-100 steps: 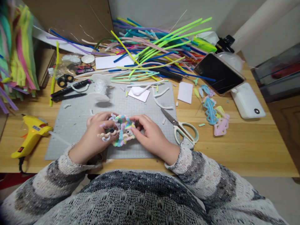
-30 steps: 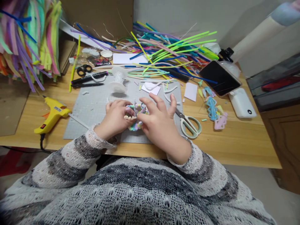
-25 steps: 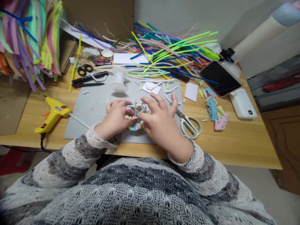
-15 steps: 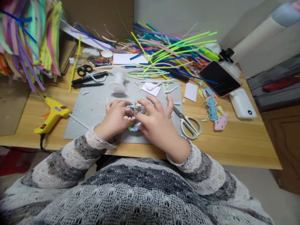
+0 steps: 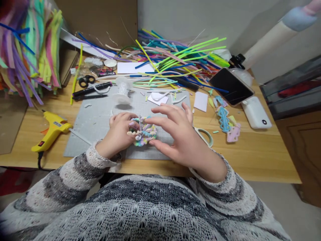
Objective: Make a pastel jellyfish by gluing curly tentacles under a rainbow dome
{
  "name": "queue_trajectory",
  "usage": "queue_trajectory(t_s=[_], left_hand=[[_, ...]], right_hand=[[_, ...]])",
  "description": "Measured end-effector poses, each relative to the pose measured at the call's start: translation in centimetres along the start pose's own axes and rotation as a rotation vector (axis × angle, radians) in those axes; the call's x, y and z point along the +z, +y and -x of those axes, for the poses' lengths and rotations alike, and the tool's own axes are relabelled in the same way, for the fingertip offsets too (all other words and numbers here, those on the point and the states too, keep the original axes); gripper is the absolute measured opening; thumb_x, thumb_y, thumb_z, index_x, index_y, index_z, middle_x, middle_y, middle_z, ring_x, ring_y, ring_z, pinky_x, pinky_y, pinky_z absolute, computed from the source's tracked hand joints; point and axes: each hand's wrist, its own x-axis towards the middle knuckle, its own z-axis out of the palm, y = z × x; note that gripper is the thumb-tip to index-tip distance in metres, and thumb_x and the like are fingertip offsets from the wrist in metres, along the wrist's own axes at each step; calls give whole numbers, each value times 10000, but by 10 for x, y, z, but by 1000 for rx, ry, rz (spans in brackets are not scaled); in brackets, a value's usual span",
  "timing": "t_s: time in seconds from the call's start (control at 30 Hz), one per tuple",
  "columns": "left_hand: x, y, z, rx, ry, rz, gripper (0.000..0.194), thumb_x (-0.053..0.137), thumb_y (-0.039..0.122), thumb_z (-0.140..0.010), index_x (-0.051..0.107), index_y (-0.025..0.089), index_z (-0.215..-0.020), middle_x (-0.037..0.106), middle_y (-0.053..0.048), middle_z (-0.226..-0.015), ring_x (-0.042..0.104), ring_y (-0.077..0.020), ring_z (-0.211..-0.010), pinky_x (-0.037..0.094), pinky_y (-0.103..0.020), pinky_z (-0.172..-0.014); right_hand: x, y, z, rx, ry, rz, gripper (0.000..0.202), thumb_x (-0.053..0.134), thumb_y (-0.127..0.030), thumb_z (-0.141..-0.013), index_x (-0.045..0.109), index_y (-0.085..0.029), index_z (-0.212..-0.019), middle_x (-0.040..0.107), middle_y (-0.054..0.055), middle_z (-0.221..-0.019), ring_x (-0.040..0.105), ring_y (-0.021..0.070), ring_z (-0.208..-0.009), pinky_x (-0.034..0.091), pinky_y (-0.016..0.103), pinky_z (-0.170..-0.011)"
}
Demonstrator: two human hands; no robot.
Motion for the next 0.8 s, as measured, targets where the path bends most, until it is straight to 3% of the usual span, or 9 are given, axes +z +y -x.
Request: queue_trajectory(t_s=[0.1,0.23,0.47,0.63,0.8], left_hand=[[-1,1,0,-8,-18,2,33,710,251,-740,700,221,-750,651,-46,-1160,495,-289,-1157,257,-496,-996],[-3,1,0,-20,-27,11,44,725,253,-737,699,219,-743,654,-55,-1153,490,-290,-1165,250,-487,-1001],[-5,1,0,18,-30,29,34,730,223,-739,699,231,-751,654,-49,-1141,513,-278,-1143,252,-482,-979],[-6,0,1,40,-36,31,47,738,237,-747,693,235,-760,653,-35,-1146,519,-275,-1134,257,-476,-970],[-7,0,2,40,-43,40,43,721,247,-767,697,238,-801,647,-37,-1170,503,-284,-1158,248,-479,-980]], right_hand=[[-6,11,1,-86,112,-117,267,640,-293,-838,597,-274,-1101,609,69,-1231,537,267,-1213,354,516,-1061],[4,27,4,-198,200,-148,65,631,-232,-820,605,-257,-874,639,19,-1064,565,242,-1114,390,486,-1005],[29,41,6,-236,184,-122,226,669,-214,-812,624,-265,-1027,609,47,-1120,518,257,-1083,365,527,-974],[38,38,9,-216,205,-160,195,643,-258,-838,616,-265,-1032,579,53,-1135,522,254,-1050,352,540,-977],[46,22,18,-178,376,4,65,670,-297,-832,642,-269,-883,513,-4,-834,459,175,-793,358,427,-919]])
